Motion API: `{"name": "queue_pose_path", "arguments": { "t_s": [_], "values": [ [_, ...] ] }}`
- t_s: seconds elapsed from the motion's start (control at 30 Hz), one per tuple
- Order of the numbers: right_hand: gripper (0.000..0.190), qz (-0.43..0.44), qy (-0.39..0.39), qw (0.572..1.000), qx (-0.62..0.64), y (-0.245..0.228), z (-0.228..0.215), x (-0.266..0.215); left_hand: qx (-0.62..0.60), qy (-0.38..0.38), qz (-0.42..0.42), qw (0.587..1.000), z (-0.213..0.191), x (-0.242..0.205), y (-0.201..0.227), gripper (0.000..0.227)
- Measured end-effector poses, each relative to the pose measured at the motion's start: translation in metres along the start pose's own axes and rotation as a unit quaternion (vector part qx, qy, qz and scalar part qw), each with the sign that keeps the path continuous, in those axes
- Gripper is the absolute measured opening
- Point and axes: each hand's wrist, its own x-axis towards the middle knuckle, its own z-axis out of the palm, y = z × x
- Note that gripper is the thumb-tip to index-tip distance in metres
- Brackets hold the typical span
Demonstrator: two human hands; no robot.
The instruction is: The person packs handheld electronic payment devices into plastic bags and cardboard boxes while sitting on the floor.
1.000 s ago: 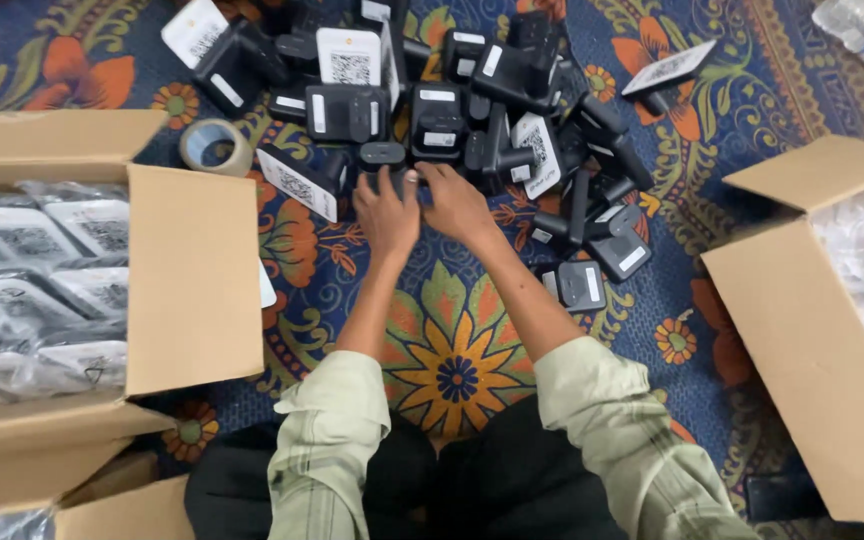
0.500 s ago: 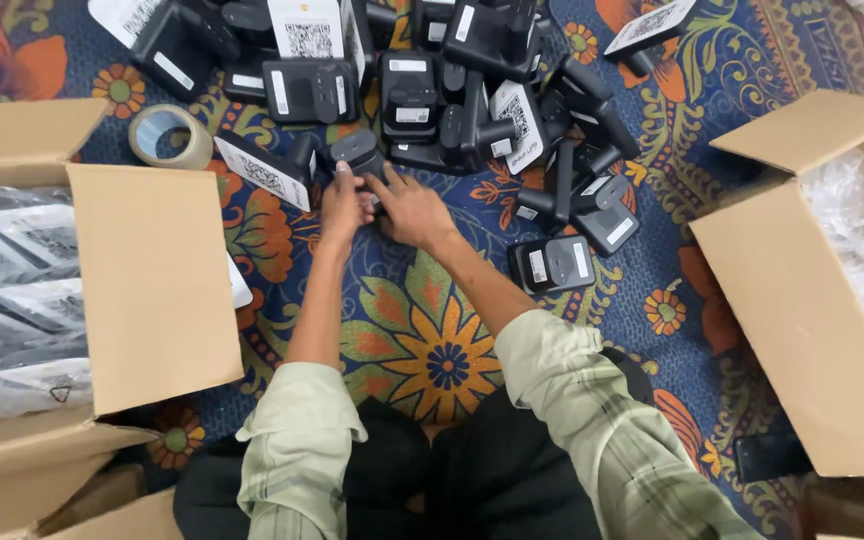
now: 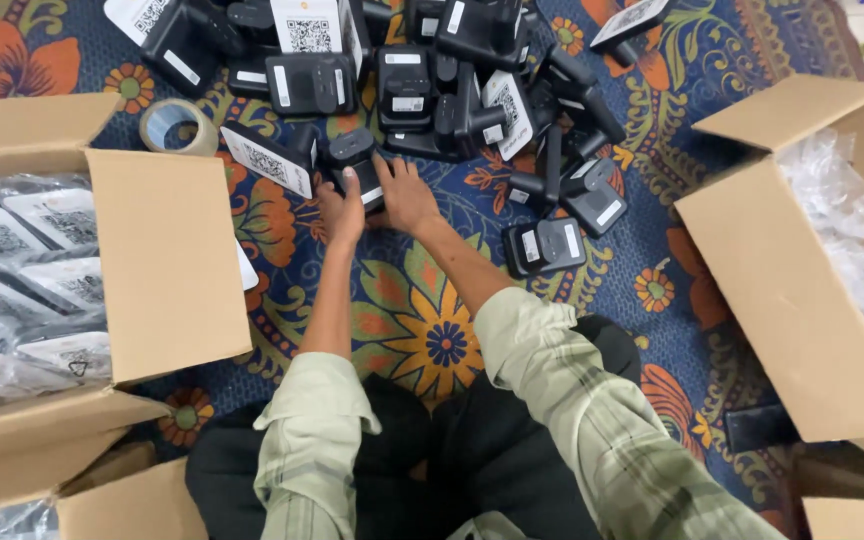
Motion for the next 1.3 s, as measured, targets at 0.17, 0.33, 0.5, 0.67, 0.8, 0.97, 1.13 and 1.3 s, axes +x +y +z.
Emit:
{"name": "queue_pose_path", "arguments": {
  "t_s": [0.17,0.33,0.5,0.67,0.8,0.97,1.13,1.3],
  "values": [
    [0.104,-0.043,-0.062,0.996,-0.037,-0.008,-0.046,-0.027,-0.106,-0.091,-0.032,0.99,-0.057,-0.048,0.064,0.074],
    [0.073,-0.133,-0.01,0.991,-0.028,0.015,-0.09,-0.065,0.066,-0.056,0.196,0.977,-0.085,-0.119,0.08,0.057],
    [0.039,-0.183,-0.144,0.955,0.185,0.014,-0.134,-0.111,-0.227,-0.161,0.286,0.917,-0.085,-0.162,0.058,0.029],
    [0.034,0.003,-0.095,0.889,0.449,0.025,-0.153,-0.152,-0.334,-0.2,0.265,0.882,-0.106,-0.241,0.103,0.059],
    [0.035,0.013,-0.017,0.829,0.559,0.041,-0.188,-0.179,-0.365,-0.251,0.224,0.868,-0.097,-0.267,0.169,0.074],
    [0.045,0.041,0.083,0.808,0.582,0.1,-0.277,-0.262,-0.333,-0.315,0.295,0.838,-0.026,-0.309,0.281,0.067],
    [0.039,0.091,0.179,0.699,0.686,0.219,-0.352,-0.357,-0.399,-0.458,0.252,0.754,0.108,-0.389,0.37,0.075],
    [0.016,0.236,0.403,0.717,0.518,0.369,-0.366,-0.423,-0.456,-0.544,0.098,0.698,0.253,-0.444,0.416,0.081]
  ]
}}
